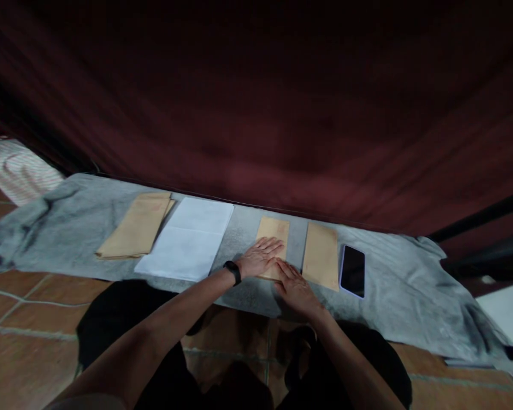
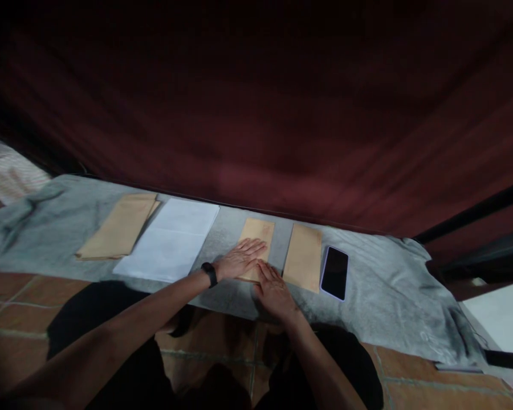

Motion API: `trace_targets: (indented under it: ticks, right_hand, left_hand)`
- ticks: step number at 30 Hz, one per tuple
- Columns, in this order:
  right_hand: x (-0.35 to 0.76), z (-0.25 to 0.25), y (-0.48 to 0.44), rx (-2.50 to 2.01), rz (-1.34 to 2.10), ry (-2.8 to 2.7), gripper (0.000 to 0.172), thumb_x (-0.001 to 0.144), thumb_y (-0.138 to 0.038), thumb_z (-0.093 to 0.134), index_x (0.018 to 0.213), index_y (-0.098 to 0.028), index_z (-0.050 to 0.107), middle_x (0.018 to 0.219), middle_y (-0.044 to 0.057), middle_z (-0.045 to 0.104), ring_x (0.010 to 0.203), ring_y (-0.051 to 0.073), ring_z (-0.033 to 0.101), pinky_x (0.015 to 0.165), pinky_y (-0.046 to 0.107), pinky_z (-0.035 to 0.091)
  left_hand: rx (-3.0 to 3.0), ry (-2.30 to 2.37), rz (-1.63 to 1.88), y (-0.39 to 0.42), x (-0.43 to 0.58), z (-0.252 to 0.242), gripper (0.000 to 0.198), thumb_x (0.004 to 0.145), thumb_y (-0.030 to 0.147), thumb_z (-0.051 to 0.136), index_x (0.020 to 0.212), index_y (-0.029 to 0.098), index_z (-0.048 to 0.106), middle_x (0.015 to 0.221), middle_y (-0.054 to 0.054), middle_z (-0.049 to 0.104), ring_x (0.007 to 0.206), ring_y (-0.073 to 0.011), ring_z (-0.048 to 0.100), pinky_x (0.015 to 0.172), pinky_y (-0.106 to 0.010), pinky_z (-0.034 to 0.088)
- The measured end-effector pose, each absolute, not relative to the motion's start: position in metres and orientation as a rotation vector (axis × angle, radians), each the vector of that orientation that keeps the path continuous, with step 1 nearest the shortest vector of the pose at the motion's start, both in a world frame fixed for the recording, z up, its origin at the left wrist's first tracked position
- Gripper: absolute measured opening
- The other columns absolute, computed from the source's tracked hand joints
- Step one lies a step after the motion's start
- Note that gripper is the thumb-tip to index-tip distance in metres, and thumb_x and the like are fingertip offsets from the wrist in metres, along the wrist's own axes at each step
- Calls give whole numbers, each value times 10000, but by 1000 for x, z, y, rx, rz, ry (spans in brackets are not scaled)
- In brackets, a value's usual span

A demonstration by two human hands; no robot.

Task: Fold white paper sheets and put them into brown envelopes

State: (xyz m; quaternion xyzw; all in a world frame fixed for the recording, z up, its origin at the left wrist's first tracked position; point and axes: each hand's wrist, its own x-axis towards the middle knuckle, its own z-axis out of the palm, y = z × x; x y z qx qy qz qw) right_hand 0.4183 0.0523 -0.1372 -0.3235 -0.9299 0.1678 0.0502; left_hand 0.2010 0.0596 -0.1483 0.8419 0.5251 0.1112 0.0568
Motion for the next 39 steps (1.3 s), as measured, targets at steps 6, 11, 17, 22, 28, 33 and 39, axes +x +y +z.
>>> trace_targets:
  ticks: [6,11,17,22,28,33,39]
  right_hand:
    - [422,-148,55,-919,458,-2815,567,974,-272,451,1518,-126,389,1570,130,406,1454,238,379,1212,430,322]
    - [423,-153,56,-882,453,-2821,592,977,-284,436,1545,-150,337,1588,121,377,1470,233,348,1212,442,325]
    - [425,-158,57,-872,424,-2833,597,982,-295,413,1553,-150,319,1597,124,359,1470,236,346,1222,446,301]
    - [427,-159,58,-856,442,-2849,585,1001,-341,397,1539,-117,343,1602,142,341,1480,239,326,1220,442,299]
    - [428,-160,59,-838,434,-2850,593,999,-331,407,1556,-151,315,1603,131,344,1478,236,331,1214,454,304]
    - [427,-157,58,-843,448,-2844,580,997,-328,418,1538,-129,351,1596,140,357,1474,242,339,1213,450,305]
    - [424,-141,57,-894,480,-2832,493,992,-263,434,1473,-166,473,1538,117,460,1408,236,441,1190,429,342]
  left_hand:
    - [2537,1551,306,30,198,-147,500,1060,344,265,1527,181,345,1615,-54,337,1524,-158,188,1251,-377,103]
    - [2525,1527,270,7,198,-142,566,1053,442,290,1537,151,310,1624,-98,303,1529,-184,175,1253,-393,110]
    - [2545,1518,279,-16,200,-141,658,1033,482,350,1566,120,217,1638,-138,250,1537,-208,139,1258,-412,108]
    - [2536,1595,296,-25,204,-148,577,1034,405,383,1551,170,281,1626,-99,300,1523,-198,205,1250,-401,156]
    - [2547,1685,313,-32,208,-155,472,1025,318,387,1462,154,455,1551,-94,444,1461,-200,363,1222,-365,252]
    - [2573,1699,336,-33,210,-155,457,1020,311,400,1430,129,491,1531,-109,470,1440,-213,400,1207,-363,287]
    - [2516,1697,387,-32,209,-151,410,1023,283,407,1393,158,529,1515,-100,493,1431,-199,414,1194,-373,327]
